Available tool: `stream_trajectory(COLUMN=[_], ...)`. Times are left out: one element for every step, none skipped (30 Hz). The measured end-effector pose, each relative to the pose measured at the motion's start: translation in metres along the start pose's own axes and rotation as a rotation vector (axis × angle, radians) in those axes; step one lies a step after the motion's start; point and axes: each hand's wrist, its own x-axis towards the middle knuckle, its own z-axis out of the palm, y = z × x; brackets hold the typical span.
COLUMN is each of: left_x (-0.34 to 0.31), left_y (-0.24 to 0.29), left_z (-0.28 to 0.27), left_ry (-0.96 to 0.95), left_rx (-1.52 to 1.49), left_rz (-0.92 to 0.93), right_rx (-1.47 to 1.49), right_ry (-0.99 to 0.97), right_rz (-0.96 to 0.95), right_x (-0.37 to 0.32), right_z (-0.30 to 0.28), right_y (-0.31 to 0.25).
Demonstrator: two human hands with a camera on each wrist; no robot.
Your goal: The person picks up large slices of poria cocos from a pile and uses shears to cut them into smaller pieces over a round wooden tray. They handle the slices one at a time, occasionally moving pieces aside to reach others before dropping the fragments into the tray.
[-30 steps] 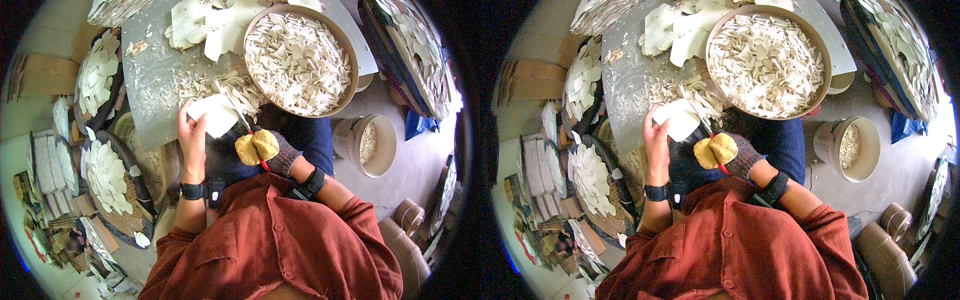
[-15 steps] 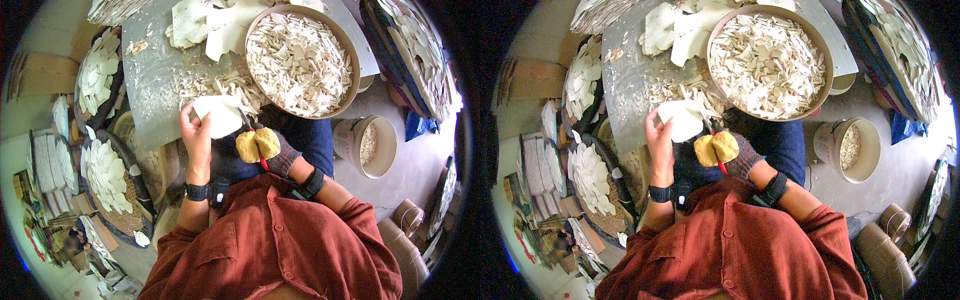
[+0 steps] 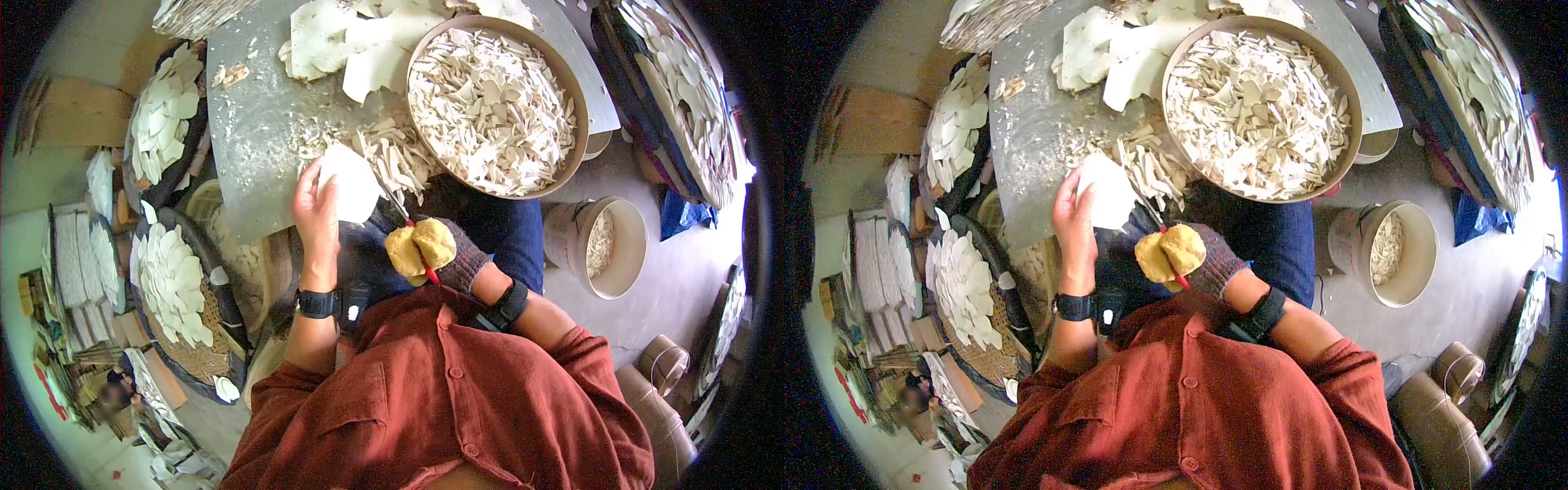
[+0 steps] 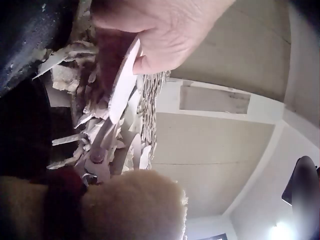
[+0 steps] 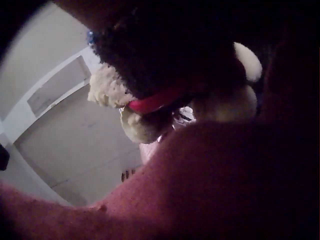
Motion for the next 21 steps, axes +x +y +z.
stream_trajectory(left_x=[0.0,-0.001,-0.002,-0.003,-0.004,-0.004,-0.003,-0.002,-0.002,-0.001,0.003,0.013,0.017,0.033,0.052,0.076,0.076,0.067,0.044,0.03,0.018], left_y=[0.002,0.005,0.007,0.009,0.012,0.015,0.018,0.022,0.025,0.029,0.034,0.043,0.078,0.092,0.103,0.103,0.122,0.141,0.163,0.196,0.219], left_z=[-0.001,-0.001,-0.002,-0.002,-0.003,-0.003,-0.001,0.0,0.0,-0.001,-0.003,-0.01,-0.002,0.001,0.007,0.022,0.059,0.099,0.144,0.174,0.191], left_ry=[-0.053,-0.107,-0.163,-0.189,-0.217,-0.247,-0.276,-0.286,-0.315,-0.344,-0.371,-0.499,-0.615,-0.815,-1.011,-1.288,-1.321,-1.243,-1.192,-1.32,-1.3], left_rx=[0.006,0.012,0.016,0.037,0.058,0.079,0.099,0.117,0.159,0.204,0.249,0.241,0.312,0.469,0.633,0.819,0.695,0.566,-0.01,-0.294,-0.297], left_rz=[-0.01,-0.017,-0.022,-0.042,-0.058,-0.069,-0.076,-0.069,-0.057,-0.049,-0.041,-0.123,-0.296,-0.279,-0.258,0.018,0.102,0.22,0.124,0.033,0.119], right_rx=[0.064,0.151,0.135,0.117,0.115,0.078,0.033,-0.04,-0.204,-0.371,-0.531,-0.466,-0.4,-0.185,-0.21,-0.233,-0.319,-0.403,-0.556,-0.352,-0.283], right_ry=[0.001,-0.003,0.035,0.074,0.085,0.085,0.081,0.062,0.056,0.056,0.061,0.119,0.175,0.198,0.166,0.134,0.117,0.106,0.088,0.094,0.106], right_rz=[-0.005,0.005,-0.051,-0.107,-0.146,-0.189,-0.231,-0.265,-0.294,-0.327,-0.362,-0.253,-0.144,-0.083,-0.134,-0.186,-0.278,-0.373,-0.544,-0.409,-0.356], right_x=[0.001,0.004,0.009,0.014,0.018,0.02,0.023,0.023,0.015,0.008,0.0,-0.007,-0.015,-0.022,-0.021,-0.021,-0.021,-0.022,-0.017,-0.015,-0.013], right_z=[0.001,0.001,0.002,0.004,0.002,0.003,0.003,0.003,0.0,-0.003,-0.006,-0.008,-0.009,-0.008,-0.009,-0.01,-0.01,-0.01,-0.013,-0.012,-0.014], right_y=[0.002,0.004,0.014,0.023,0.031,0.035,0.033,0.032,0.011,-0.011,-0.033,-0.041,-0.045,-0.043,-0.03,-0.017,-0.018,-0.02,-0.02,-0.022,-0.021])
